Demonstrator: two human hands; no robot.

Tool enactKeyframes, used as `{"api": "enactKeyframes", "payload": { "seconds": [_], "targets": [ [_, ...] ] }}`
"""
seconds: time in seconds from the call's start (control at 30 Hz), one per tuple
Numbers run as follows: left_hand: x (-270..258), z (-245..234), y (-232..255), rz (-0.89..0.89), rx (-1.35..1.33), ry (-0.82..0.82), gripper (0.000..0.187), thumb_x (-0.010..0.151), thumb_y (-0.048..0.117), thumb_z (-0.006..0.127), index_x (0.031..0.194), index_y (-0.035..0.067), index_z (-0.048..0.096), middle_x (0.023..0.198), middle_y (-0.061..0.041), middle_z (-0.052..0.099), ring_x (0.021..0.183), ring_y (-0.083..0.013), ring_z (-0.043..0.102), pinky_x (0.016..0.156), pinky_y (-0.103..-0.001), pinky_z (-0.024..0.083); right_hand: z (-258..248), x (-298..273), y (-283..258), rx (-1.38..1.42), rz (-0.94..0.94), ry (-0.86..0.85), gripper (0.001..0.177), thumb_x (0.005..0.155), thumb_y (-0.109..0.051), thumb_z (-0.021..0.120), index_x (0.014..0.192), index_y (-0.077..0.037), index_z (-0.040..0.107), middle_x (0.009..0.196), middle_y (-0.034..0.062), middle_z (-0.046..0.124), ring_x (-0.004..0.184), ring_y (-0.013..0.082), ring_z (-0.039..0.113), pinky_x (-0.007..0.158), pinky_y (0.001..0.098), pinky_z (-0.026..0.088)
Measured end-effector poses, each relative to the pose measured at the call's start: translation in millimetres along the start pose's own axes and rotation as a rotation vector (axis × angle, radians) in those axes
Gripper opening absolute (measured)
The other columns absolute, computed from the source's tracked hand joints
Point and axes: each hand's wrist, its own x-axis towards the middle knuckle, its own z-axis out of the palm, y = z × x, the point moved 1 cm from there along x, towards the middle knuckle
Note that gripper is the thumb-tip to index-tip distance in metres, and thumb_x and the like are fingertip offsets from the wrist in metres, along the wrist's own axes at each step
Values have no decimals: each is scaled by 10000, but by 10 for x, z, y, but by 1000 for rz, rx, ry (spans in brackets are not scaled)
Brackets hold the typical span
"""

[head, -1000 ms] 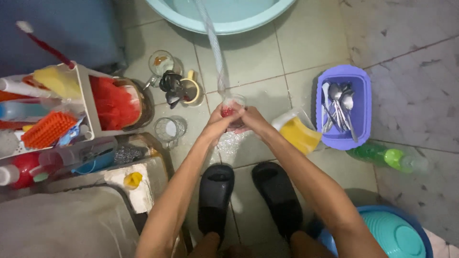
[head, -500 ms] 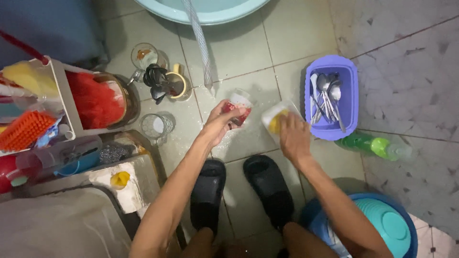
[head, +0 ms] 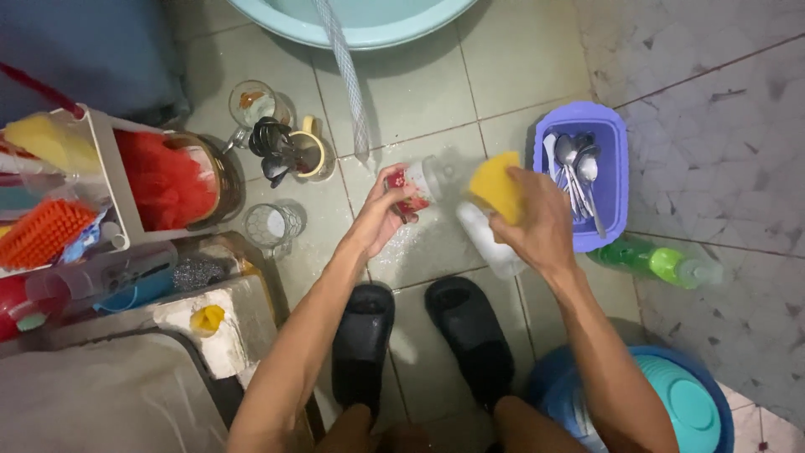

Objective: Washing glasses and cups using a sponge and soapy water in a basin.

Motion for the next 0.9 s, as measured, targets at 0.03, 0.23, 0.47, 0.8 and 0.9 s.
{"api": "enactKeyframes", "payload": {
  "seconds": [0.03, 0.23, 0.47, 0.8, 0.9],
  "targets": [
    [16, -15, -16, -1, 1, -1, 530, 867, 187, 765, 1326, 173, 500, 1119, -66, 529, 917, -212, 659, 608, -271, 587, 5, 45, -72, 0, 1, 1, 724, 726, -269, 849, 1383, -79, 612, 1125, 172, 629, 1094, 396, 636, 923, 503, 447],
    [23, 96, 67, -101, 112, 44, 459, 906, 428, 748, 1270, 237, 542, 983, -38, 513, 805, -209, 649, 484, -220, 470, 296, 217, -245, -261, -400, -3, 581, 727, -292, 795, 1289, -205, 675, 1151, 100, 631, 1056, 319, 643, 876, 470, 451],
    [223, -71, -26, -316, 98, 161, 613, 827, 693, 684, 987, 106, 611, 750, -105, 651, 522, -216, 647, 299, -189, 327, 560, 277, -323, -145, -703, -47, 473, 766, -141, 700, 1234, -203, 674, 1145, 83, 636, 1121, 310, 637, 892, 468, 445],
    [273, 81, 116, -248, 315, 256, 420, 847, 501, 746, 973, 132, 588, 654, -72, 502, 415, -224, 559, 239, -207, 253, 833, 412, -286, -283, -527, -492, 180, 921, -144, 560, 758, -139, 635, 760, 13, 594, 838, 240, 615, 849, 439, 446],
    [276, 69, 68, -128, 380, 244, 268, 860, 424, 696, 923, 178, 613, 664, -48, 471, 458, -189, 558, 293, -199, 288, 1163, 380, 430, 800, 237, -647, 207, 935, -156, 584, 786, -70, 700, 714, 80, 692, 654, 196, 674, 624, 375, 499]
  ]
}}
